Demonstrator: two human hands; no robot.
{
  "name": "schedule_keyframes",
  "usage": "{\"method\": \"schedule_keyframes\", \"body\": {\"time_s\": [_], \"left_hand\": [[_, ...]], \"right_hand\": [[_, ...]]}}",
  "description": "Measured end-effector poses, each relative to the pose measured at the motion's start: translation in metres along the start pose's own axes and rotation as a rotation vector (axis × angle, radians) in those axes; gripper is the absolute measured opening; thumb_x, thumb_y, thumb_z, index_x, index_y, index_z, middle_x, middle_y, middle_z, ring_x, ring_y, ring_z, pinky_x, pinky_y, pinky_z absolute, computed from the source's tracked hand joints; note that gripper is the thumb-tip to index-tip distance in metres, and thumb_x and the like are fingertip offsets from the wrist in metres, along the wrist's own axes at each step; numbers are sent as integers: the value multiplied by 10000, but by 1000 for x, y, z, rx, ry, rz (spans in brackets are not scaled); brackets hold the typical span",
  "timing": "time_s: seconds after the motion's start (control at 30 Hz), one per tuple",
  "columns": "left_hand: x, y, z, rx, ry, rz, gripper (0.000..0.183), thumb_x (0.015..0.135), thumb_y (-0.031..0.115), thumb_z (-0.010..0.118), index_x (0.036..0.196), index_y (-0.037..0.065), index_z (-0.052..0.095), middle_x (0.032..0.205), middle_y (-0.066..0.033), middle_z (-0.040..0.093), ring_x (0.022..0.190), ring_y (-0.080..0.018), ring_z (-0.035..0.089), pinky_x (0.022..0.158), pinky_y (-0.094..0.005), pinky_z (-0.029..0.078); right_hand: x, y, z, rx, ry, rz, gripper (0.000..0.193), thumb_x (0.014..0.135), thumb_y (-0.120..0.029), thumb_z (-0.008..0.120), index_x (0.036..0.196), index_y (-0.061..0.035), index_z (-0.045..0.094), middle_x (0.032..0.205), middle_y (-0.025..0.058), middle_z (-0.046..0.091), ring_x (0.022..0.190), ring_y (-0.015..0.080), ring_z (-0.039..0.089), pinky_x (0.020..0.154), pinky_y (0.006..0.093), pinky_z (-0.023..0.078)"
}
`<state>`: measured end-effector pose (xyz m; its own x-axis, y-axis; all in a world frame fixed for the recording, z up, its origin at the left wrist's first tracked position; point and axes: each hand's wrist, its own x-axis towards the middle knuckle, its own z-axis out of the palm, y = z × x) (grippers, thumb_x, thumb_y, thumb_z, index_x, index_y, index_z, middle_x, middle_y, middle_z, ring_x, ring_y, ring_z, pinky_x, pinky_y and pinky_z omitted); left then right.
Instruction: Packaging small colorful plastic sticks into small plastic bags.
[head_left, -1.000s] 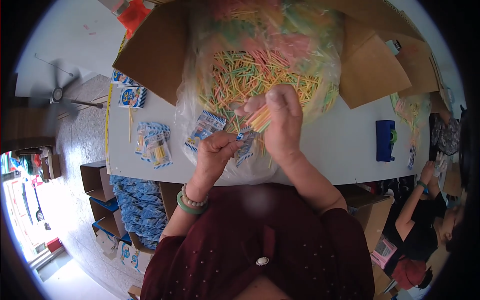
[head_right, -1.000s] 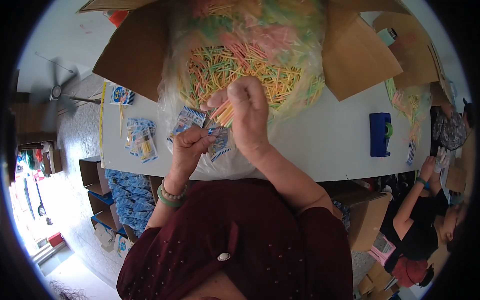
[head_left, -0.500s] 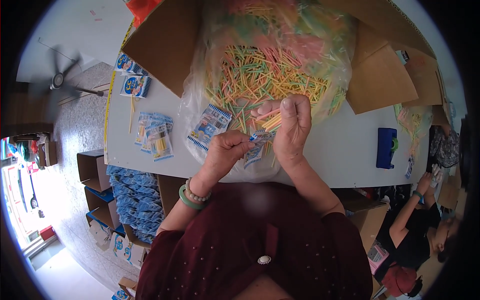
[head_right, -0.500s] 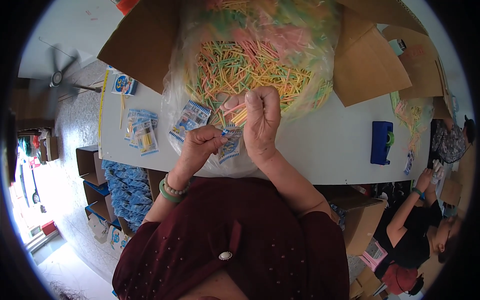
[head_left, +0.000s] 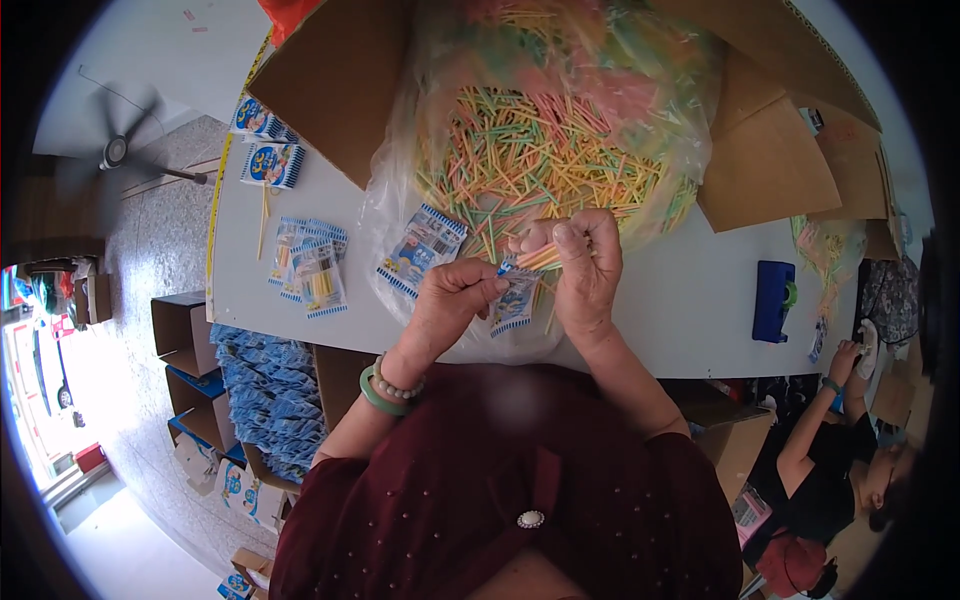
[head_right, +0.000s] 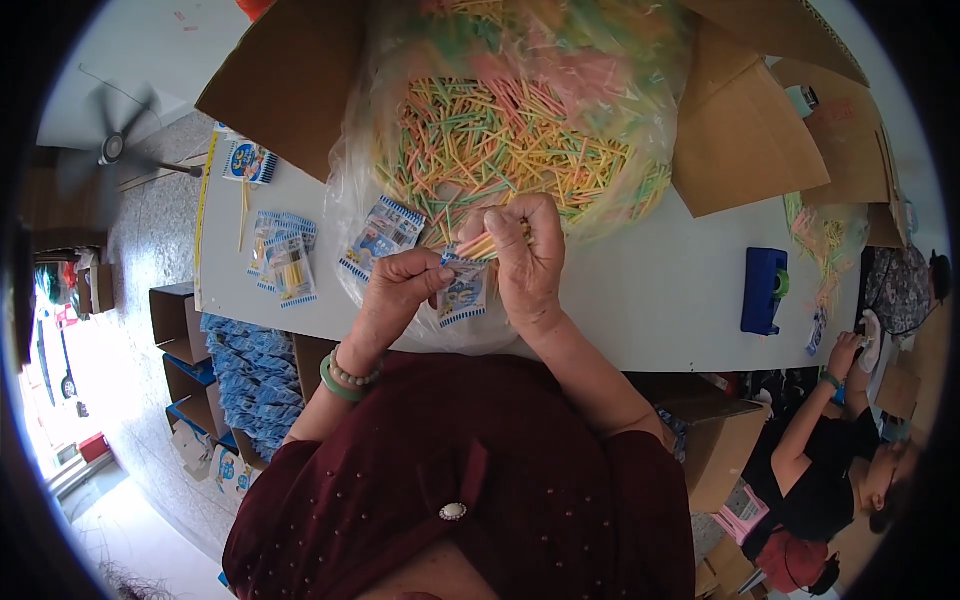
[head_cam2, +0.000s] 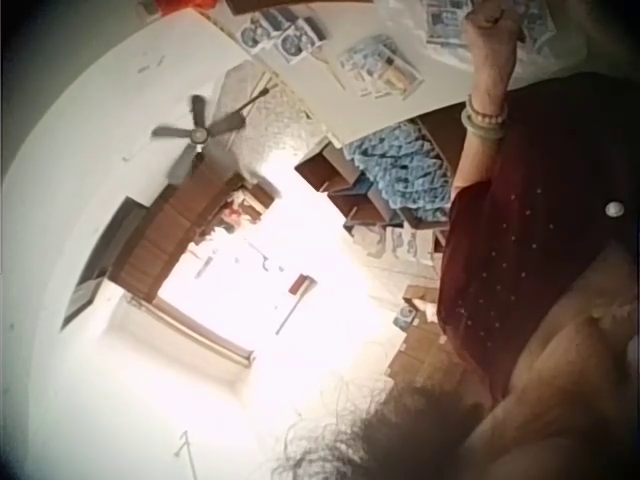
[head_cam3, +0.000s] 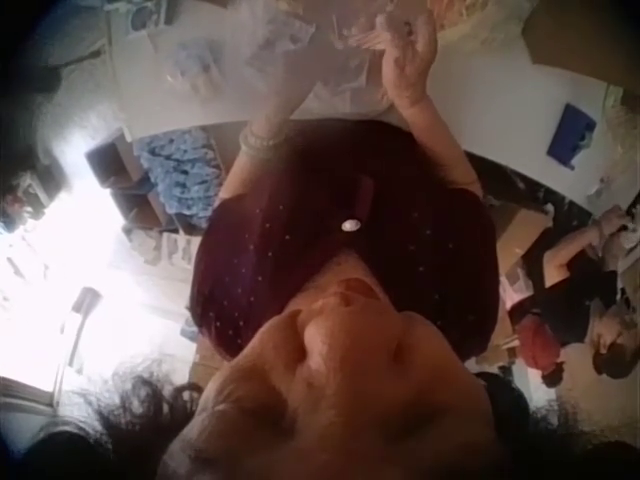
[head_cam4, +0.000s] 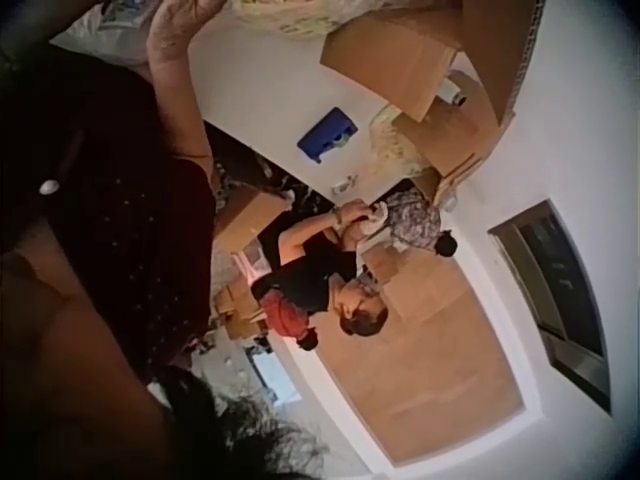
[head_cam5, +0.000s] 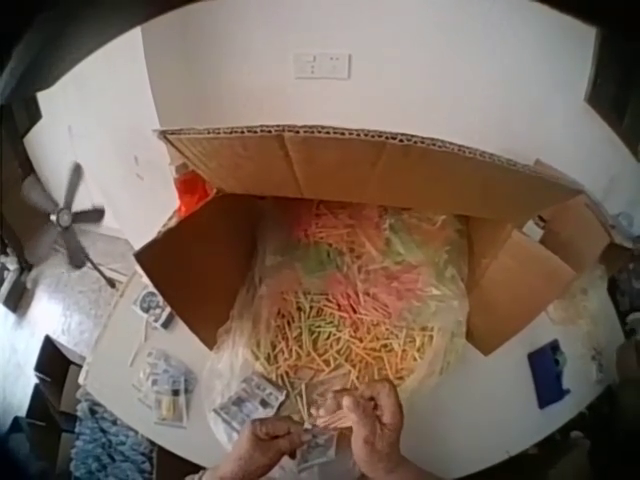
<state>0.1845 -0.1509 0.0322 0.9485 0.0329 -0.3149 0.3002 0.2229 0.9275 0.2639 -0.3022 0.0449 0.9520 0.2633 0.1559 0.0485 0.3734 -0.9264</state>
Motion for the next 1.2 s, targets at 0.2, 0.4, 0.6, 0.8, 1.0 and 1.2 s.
{"method": "schedule_keyframes", "body": {"time_s": [0.2, 0.4, 0.6, 0.8, 1.0, 1.2], "left_hand": [[-1, -2, 0, 24, -20, 19, 100, 880, 90, 661, 832, 4, 679, 705, 9, 578, 575, -49, 503, 524, -207, 429], [3, -8, 3, 220, 54, 228, 99, 889, 57, 638, 923, -27, 678, 768, -6, 604, 699, -90, 541, 651, -253, 458], [6, -20, 6, -87, 78, 171, 125, 913, 67, 607, 973, -19, 675, 865, 3, 630, 800, -74, 538, 744, -234, 440], [2, -17, -8, -198, 68, 209, 154, 953, 115, 562, 1017, 24, 668, 894, 33, 619, 830, -49, 526, 749, -217, 436], [-9, -10, -8, -240, -9, 230, 196, 954, 133, 566, 1086, 9, 640, 963, 10, 639, 897, -67, 556, 825, -228, 454], [-16, -4, -8, -168, -1, 206, 259, 892, 120, 658, 1126, 11, 635, 1048, -20, 653, 981, -80, 570, 865, -245, 461]], "right_hand": [[4, -1, 0, -152, -95, 49, 139, 967, -122, 509, 888, -31, 440, 815, 117, 627, 794, 197, 624, 809, 358, 512], [1, 1, 3, -227, -213, 161, 186, 989, -174, 477, 871, -31, 483, 942, 111, 645, 907, 147, 594, 801, 300, 481], [-3, -1, 1, -470, -338, 86, 248, 976, -241, 517, 1053, -5, 529, 1070, 122, 626, 1009, 192, 584, 867, 315, 452], [-13, -10, -8, -312, -396, 93, 426, 916, -197, 601, 1270, 13, 495, 1151, 108, 607, 1045, 204, 585, 896, 312, 453], [-14, -18, -13, -571, -361, 231, 291, 820, -24, 610, 1105, 35, 600, 992, 75, 637, 926, 165, 596, 815, 280, 467], [-24, -6, -6, -559, -323, 111, 224, 827, -11, 600, 1045, 37, 610, 848, 18, 586, 795, 89, 548, 717, 238, 447]]}}
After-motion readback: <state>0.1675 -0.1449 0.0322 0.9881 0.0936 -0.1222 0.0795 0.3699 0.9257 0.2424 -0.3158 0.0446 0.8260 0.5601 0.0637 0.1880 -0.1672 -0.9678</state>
